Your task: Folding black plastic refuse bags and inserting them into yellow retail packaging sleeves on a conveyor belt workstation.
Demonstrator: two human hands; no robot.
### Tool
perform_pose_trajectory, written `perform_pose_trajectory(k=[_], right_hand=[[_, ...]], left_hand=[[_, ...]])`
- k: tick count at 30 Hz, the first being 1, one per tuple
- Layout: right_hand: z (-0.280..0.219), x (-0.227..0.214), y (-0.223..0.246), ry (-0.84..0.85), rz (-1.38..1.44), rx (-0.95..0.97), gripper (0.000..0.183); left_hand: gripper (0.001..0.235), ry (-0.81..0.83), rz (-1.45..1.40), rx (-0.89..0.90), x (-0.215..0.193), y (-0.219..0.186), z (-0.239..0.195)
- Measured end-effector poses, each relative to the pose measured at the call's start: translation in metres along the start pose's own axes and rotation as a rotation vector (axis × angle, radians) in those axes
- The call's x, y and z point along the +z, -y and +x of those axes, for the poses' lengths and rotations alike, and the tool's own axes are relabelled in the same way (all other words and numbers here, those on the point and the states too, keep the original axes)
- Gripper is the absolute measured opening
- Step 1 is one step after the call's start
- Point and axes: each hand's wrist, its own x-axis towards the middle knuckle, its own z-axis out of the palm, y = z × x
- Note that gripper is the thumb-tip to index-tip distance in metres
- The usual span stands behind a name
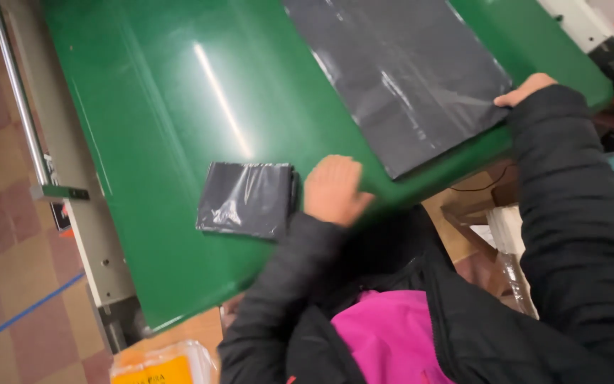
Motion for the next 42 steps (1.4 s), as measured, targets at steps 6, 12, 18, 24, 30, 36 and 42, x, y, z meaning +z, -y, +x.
perform_pose_trajectory(k=[6,12,18,24,30,36,42], right_hand=[[-0.014,-0.013,0.014,0.278,0.215,0.037,0.053],[-0.061,-0.085,0.059,0.26,1.067,0.01,0.05],[-0.151,-0.171,0.084,0.219,1.181,-0.337,0.039],[-0.16,-0.152,0.076,0.635,1.102,-0.125,0.023],[-0.069,-0.119,0.164,0.328,0.7,-0.092,0.047],[0.051,-0.018,0.239,-0.116,0.276,-0.213,0.07],[0.093,0.006,0.281,-0.062,0.191,0.097,0.096]], left_hand=[[0.082,0.006,0.033,0.196,0.098,-0.057,0.011],[0.071,0.063,0.162,0.089,0.124,-0.055,0.026],[0.019,0.096,-0.139,0.18,0.06,-0.001,0.015],[0.018,0.132,-0.622,-0.097,-0.014,0.051,0.028],[0.025,-0.091,-0.721,-0.549,0.117,0.122,0.058],[0.03,-0.196,-0.537,-0.525,0.189,0.167,0.044],[0.028,-0.109,-0.539,-0.6,0.157,0.149,0.05]])
